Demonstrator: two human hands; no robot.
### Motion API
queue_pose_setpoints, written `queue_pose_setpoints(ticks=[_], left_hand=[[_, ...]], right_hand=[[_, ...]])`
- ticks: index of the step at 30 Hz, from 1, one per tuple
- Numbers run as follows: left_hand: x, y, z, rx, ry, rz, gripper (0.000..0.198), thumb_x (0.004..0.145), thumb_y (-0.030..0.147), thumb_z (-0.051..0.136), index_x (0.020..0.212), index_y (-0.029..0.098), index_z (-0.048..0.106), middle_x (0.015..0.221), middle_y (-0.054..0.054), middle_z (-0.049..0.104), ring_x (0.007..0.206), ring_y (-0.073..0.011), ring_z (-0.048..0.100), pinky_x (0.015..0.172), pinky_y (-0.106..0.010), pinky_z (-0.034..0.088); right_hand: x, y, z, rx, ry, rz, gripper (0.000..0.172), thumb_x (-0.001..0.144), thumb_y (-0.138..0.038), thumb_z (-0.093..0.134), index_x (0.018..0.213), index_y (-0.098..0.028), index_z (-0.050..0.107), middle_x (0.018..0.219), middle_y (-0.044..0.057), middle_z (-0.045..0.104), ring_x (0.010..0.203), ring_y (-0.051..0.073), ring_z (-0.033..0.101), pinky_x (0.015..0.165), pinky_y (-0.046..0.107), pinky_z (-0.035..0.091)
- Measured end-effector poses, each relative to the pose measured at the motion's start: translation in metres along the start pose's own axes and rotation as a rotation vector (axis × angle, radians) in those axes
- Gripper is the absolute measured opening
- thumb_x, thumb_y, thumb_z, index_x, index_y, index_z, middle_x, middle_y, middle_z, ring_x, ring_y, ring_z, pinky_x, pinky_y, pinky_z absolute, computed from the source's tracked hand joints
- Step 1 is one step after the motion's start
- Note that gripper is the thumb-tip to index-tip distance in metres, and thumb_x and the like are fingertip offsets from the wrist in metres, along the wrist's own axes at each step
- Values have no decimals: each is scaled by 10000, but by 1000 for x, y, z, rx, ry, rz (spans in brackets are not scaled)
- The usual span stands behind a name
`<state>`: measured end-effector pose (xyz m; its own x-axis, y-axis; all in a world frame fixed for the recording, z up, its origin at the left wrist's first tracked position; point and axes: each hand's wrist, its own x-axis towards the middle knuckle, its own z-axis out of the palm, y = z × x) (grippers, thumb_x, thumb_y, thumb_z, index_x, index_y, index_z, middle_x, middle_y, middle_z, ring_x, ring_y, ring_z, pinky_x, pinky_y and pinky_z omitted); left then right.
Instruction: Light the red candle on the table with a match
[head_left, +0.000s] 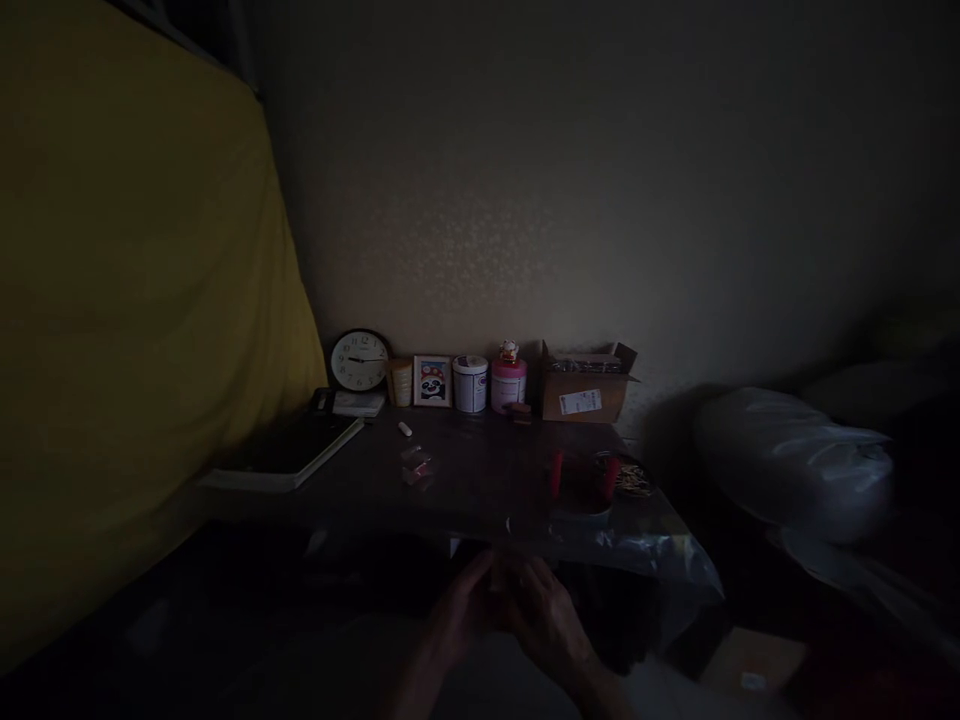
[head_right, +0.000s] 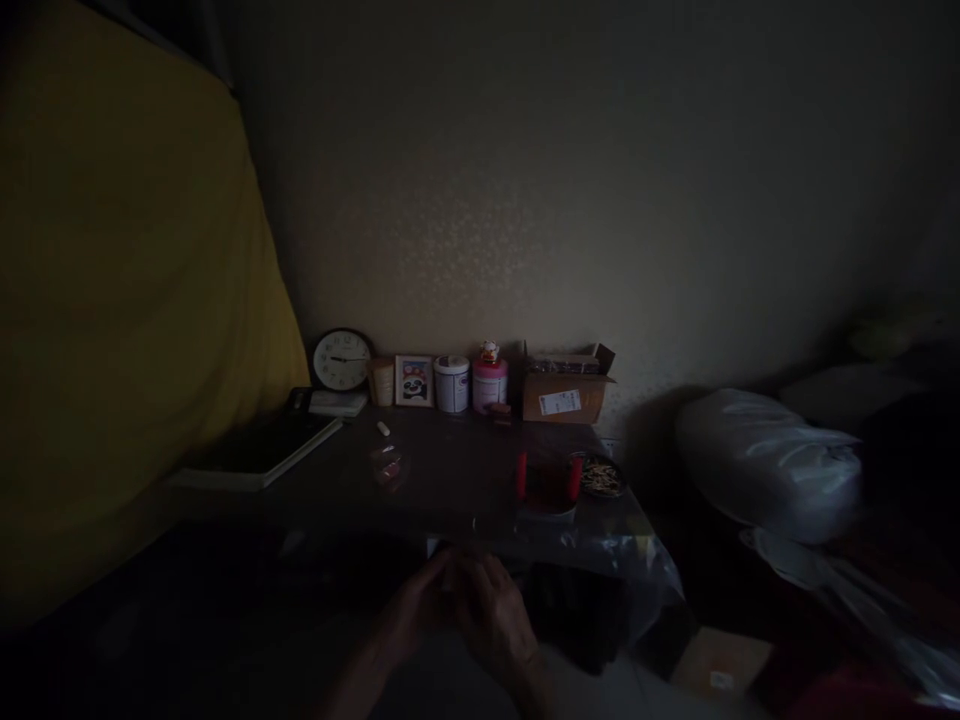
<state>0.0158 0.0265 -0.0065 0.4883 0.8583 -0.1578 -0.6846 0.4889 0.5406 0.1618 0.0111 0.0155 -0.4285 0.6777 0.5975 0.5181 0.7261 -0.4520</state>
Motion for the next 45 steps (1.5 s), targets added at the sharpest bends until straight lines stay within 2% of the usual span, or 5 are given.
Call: queue_pose_setpoints(ticks=[10, 22, 30, 40, 45], left_hand=[[-4, 2, 5, 50, -18, 21, 338, 833, 366, 513, 1015, 115, 646, 827, -95, 696, 757, -197, 624, 687, -289, 431], [-1, -2, 1, 102, 12, 51, 390, 797, 420, 554, 1064, 145, 622, 935, -117, 685, 825, -227, 625, 691, -310, 432], [2, -4, -2, 62, -21, 45, 336, 824, 383, 534, 1030, 140, 637, 940, -103, 682, 921, -216, 603, 749, -285, 428], [0, -6, 4, 91, -49, 43, 306, 794, 390, 579, 985, 161, 647, 886, -75, 677, 828, -191, 610, 698, -271, 415], [-3, -2, 7, 72, -62, 58, 290, 829, 336, 542, 1038, 152, 625, 914, -75, 680, 861, -186, 611, 718, -265, 427]], right_hand=[[3, -5, -4, 45, -1, 26, 397, 812, -115, 489, 1188, -240, 487, 1189, 82, 541, 1098, 204, 535, 900, 334, 488], [0, -1, -1, 37, -26, 55, 464, 804, -93, 493, 1241, -245, 461, 1232, 74, 525, 1125, 193, 524, 912, 321, 485], [1, -1, 2, -46, 37, 12, 405, 821, -116, 476, 1212, -223, 479, 1221, 92, 540, 1129, 205, 524, 927, 348, 485], [3, -7, 7, -107, 133, 84, 398, 778, -71, 456, 1138, -235, 507, 1092, 72, 587, 1020, 201, 565, 852, 333, 510], [3, -7, 1, -85, 51, 93, 360, 803, -136, 512, 1150, -232, 508, 1137, 74, 574, 1059, 213, 538, 895, 360, 476]])
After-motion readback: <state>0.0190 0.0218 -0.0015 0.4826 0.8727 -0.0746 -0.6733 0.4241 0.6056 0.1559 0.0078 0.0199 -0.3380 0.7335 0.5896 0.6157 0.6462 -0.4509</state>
